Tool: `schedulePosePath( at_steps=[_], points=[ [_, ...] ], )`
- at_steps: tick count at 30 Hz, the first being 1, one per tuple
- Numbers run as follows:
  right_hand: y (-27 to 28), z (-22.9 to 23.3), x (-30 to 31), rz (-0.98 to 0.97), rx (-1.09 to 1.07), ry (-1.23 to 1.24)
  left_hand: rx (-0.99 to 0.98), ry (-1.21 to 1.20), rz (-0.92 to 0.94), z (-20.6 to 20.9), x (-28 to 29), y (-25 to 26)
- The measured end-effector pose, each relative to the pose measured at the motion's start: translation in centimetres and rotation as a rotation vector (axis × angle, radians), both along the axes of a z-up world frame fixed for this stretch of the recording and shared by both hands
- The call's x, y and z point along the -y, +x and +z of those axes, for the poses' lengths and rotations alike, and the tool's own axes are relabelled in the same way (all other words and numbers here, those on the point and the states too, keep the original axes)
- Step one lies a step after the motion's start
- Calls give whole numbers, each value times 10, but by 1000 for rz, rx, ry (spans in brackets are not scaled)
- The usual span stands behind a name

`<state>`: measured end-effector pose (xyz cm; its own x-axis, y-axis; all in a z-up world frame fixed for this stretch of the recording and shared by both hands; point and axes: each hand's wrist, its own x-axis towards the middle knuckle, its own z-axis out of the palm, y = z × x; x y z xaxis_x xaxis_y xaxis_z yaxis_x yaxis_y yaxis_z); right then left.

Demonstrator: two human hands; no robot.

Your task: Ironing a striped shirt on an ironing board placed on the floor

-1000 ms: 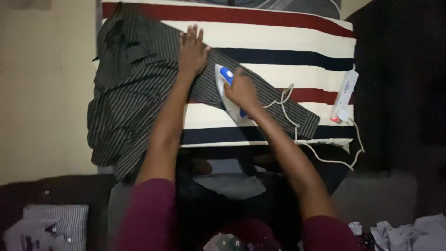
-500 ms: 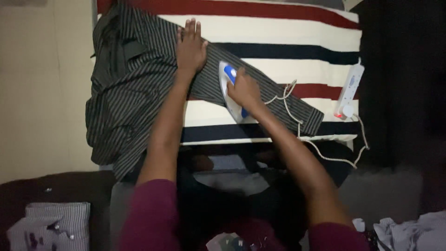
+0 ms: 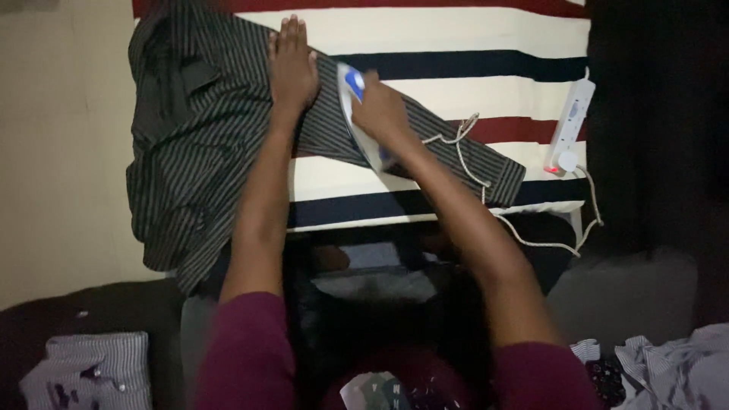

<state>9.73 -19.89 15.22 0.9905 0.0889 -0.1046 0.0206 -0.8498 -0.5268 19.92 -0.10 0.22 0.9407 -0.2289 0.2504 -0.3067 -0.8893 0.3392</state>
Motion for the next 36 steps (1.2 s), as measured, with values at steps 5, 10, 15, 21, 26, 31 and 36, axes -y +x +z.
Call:
schedulePosePath(
  at_steps=[5, 10, 15, 21, 26, 31, 36],
  points=[
    [-67, 4, 38, 33, -64, -115, 144, -25, -17, -5, -2, -6],
    [-72, 3, 44, -19, -61, -210, 216, -23, -247, 36, 23, -8],
    [-86, -4, 47, -126, -14, -121, -160, -134, -530, 80, 81, -22],
    [-107, -15, 68, -228, 8, -89, -457, 16, -621, 97, 125, -14],
    [-107, -6, 71, -212, -45, -102, -469, -30, -690, 98, 132, 3],
    [-105, -4, 71, -205, -21, -85, -533, -336, -731, 60, 131, 24],
    [-95, 2, 71, -239, -47, -70, -529, 61, -525, 111, 91, 17]
  ],
)
